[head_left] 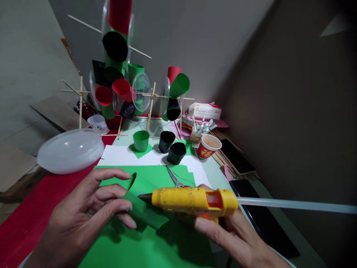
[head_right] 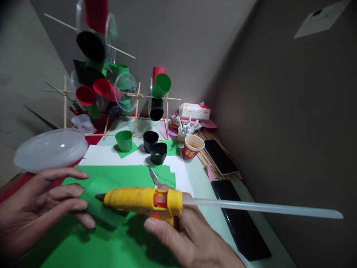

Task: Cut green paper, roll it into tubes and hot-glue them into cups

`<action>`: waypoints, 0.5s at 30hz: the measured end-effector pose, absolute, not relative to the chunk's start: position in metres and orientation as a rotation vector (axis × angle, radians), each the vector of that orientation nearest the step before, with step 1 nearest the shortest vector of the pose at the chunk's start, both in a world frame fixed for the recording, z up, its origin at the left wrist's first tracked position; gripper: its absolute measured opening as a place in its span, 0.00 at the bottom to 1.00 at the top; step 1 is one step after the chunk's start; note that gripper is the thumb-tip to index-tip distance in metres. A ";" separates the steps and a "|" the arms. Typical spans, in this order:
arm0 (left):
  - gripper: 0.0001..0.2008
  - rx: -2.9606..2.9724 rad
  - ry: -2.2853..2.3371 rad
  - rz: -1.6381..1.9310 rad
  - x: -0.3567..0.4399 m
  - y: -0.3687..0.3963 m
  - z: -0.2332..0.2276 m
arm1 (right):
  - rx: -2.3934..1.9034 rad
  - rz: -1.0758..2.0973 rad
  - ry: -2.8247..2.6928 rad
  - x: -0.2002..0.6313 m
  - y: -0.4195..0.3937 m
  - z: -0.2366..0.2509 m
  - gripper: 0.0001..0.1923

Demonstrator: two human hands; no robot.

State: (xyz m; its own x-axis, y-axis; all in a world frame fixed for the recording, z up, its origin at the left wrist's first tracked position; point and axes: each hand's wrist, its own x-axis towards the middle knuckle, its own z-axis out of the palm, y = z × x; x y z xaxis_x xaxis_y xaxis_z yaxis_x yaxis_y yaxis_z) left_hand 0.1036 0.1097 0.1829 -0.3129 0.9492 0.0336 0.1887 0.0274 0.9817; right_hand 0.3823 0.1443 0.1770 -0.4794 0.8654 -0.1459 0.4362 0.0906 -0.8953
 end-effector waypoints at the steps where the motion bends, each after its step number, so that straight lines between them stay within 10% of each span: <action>1: 0.13 1.191 1.590 1.357 0.103 0.110 0.182 | -1.260 1.354 -1.951 0.383 0.145 0.176 0.24; 15: 0.13 1.200 1.593 1.377 0.106 0.110 0.182 | -1.155 1.381 -1.974 0.376 0.147 0.178 0.21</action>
